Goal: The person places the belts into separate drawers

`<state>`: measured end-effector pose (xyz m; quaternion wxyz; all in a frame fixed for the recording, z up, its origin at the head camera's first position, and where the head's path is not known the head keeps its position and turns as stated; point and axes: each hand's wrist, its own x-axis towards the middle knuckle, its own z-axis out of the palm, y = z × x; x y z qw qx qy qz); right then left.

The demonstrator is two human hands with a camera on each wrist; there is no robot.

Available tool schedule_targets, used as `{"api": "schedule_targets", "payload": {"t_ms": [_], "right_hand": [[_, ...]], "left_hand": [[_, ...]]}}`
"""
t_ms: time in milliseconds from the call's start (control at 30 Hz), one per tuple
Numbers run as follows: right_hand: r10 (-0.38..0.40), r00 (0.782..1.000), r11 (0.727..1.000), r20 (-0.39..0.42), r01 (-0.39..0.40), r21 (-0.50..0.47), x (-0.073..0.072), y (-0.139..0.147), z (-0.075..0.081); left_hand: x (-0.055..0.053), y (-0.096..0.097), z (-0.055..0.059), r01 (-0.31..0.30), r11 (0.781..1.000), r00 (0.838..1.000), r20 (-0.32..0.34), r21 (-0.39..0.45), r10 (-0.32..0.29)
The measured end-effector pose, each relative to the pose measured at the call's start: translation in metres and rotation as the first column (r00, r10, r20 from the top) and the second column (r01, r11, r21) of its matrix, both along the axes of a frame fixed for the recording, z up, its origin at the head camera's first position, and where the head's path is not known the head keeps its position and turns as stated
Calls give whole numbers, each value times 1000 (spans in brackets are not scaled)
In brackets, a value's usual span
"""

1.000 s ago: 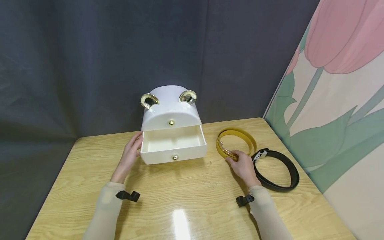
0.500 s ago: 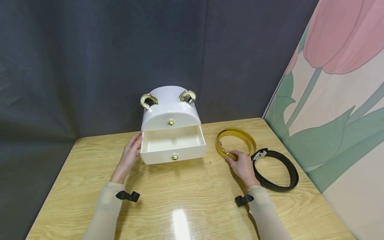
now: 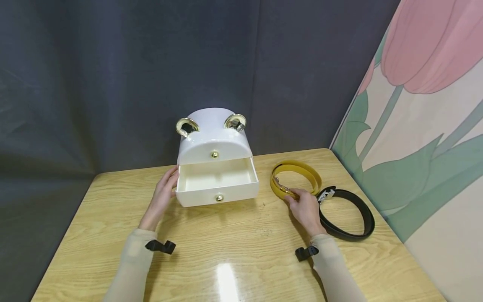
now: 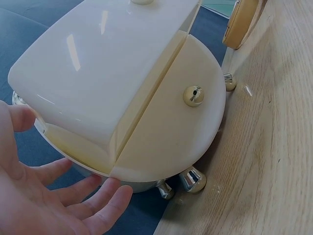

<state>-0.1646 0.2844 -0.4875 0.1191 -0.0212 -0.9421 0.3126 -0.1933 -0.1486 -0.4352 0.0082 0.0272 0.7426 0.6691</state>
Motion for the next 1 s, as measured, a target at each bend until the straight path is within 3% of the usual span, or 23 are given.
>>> {"api": "schedule_targets", "payload": {"t_ms": [1000], "right_hand": [[-20,992,1000,-125,18,-15,6,-1,17]], "left_hand": [[0,0,-1,-14,1000,1000,4,0,14]]}}
